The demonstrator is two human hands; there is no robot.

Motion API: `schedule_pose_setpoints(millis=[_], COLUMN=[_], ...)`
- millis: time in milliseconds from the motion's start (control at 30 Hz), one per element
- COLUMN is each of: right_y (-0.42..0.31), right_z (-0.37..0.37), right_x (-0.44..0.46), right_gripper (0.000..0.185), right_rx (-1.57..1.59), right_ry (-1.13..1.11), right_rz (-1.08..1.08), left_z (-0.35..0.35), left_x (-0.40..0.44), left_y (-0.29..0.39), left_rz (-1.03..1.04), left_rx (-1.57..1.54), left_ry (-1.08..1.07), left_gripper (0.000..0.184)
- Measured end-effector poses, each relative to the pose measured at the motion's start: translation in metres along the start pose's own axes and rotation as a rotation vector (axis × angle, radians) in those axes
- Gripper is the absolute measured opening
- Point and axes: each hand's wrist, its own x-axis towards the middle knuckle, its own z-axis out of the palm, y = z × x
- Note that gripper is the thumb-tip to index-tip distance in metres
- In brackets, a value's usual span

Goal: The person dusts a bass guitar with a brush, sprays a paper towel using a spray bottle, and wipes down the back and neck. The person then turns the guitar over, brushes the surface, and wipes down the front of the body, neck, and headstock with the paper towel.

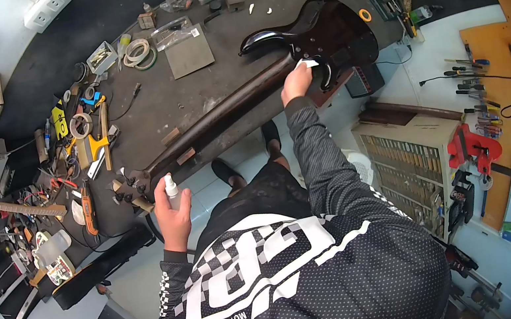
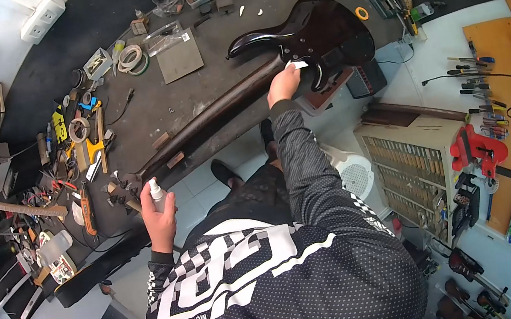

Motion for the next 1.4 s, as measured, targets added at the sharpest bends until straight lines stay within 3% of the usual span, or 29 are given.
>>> schedule_pose_setpoints(millis=[67,133,200,333,433,467,533,633,733,800,967,1033,1133,1267,1400], right_y=[0.012,0.016,-0.001,-0.092,-0.088,-0.081,-0.043,-0.008,-0.012,0.013,0.015,0.021,0.017,0.002,-0.001], right_z=[-0.021,-0.048,-0.076,-0.084,-0.068,-0.06,-0.049,-0.035,-0.017,-0.003,0.035,0.044,0.049,0.056,0.041], right_x=[-0.026,-0.051,-0.038,-0.002,0.021,0.016,0.0,-0.076,-0.193,-0.255,-0.41,-0.451,-0.427,-0.342,-0.357], right_gripper=[0.054,0.046,0.04,0.035,0.042,0.046,0.048,0.057,0.06,0.061,0.063,0.062,0.062,0.064,0.061], right_rx=[-0.288,-0.36,-0.396,-0.601,-0.725,-0.841,-1.042,-0.94,-0.833,-0.782,-0.491,-0.41,-0.416,-0.511,-0.53], right_ry=[-0.192,-0.324,-0.35,-0.151,-0.402,-0.576,-0.834,-0.835,-1.063,-1.196,-1.528,-1.512,-1.618,-1.851,-1.792], right_rz=[-0.104,-0.134,-0.286,-0.533,-1.047,-1.015,-1.206,-1.107,-1.086,-1.182,-0.899,-0.896,-1.047,-1.467,-1.384], left_z=[0.0,0.001,0.001,-0.009,-0.008,-0.008,-0.01,-0.015,-0.023,-0.031,-0.047,-0.053,-0.059,-0.07,-0.076], left_x=[-0.001,-0.003,-0.004,-0.003,-0.006,-0.008,-0.015,-0.029,-0.045,-0.057,-0.084,-0.092,-0.101,-0.105,-0.106], left_y=[-0.006,-0.007,-0.003,0.001,-0.004,-0.006,-0.002,-0.015,-0.022,-0.024,-0.042,-0.046,-0.053,-0.047,-0.052], left_rz=[0.024,0.023,0.0,-0.034,-0.016,-0.003,-0.025,-0.005,-0.042,-0.078,-0.102,-0.106,-0.124,-0.09,-0.075], left_rx=[0.029,0.032,0.011,0.021,0.017,0.018,0.029,0.039,-0.005,-0.021,-0.036,-0.012,-0.037,0.0,-0.04], left_ry=[-0.005,0.009,0.031,0.03,0.06,0.074,0.085,0.139,0.19,0.213,0.305,0.329,0.349,0.361,0.374], left_gripper=[0.058,0.058,0.058,0.059,0.058,0.057,0.058,0.058,0.059,0.058,0.058,0.058,0.058,0.058,0.057])
